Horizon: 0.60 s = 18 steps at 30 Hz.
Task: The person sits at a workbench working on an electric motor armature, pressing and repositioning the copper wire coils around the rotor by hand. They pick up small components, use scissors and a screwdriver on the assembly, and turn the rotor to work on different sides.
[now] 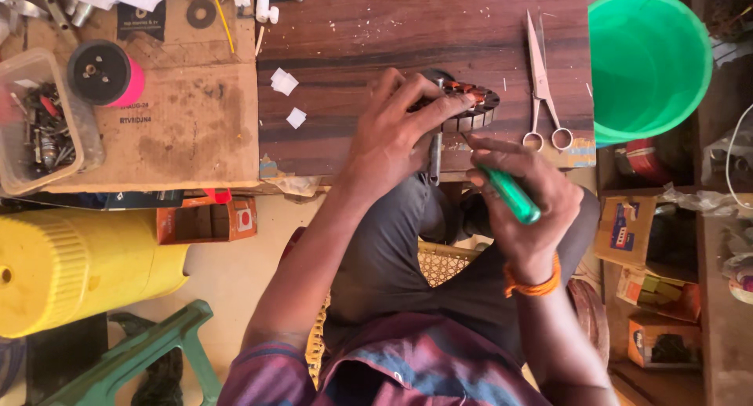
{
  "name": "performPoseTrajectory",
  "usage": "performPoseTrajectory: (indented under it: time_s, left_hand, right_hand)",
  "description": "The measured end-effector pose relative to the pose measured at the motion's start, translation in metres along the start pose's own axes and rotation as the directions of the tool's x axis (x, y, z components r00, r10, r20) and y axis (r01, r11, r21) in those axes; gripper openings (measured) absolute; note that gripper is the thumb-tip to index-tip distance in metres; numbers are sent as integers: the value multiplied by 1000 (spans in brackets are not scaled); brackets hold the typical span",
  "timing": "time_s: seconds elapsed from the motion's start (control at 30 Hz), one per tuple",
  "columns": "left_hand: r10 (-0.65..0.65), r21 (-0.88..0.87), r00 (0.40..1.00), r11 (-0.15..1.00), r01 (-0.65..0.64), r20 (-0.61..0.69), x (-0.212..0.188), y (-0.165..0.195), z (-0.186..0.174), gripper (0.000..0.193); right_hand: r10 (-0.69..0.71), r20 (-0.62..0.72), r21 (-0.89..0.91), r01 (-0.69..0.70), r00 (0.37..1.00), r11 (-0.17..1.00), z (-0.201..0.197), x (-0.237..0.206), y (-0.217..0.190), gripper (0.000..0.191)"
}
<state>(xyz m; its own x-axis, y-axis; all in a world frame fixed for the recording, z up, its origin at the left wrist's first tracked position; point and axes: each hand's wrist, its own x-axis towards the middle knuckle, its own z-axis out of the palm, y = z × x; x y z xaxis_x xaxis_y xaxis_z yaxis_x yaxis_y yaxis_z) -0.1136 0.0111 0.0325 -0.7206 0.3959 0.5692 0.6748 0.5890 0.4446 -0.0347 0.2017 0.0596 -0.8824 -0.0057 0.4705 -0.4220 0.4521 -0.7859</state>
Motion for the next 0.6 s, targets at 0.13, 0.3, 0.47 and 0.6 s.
performPoseTrajectory:
  time_s: [0.13,0.3,0.47,0.6]
  left_hand:
    - [-21,7,999,1000,21,-40,-4,2,3,69]
    - [37,-79,999,996,-36,15,3,-3,-7,65]
    - [81,-408,997,910,-71,6,2,-13,-23,79]
    - [82,-333,992,942,-45,99,0,-14,-25,65]
  right_hand:
    - [72,-121,126,-57,990,990,23,-11,-3,23]
    - [138,-217,413,-37,966,910,12,-11,5,15]
    - [217,-134,289,-172,967,942,-55,40,32,18]
    - [377,268,-212,-328,886,921,-42,108,78,28]
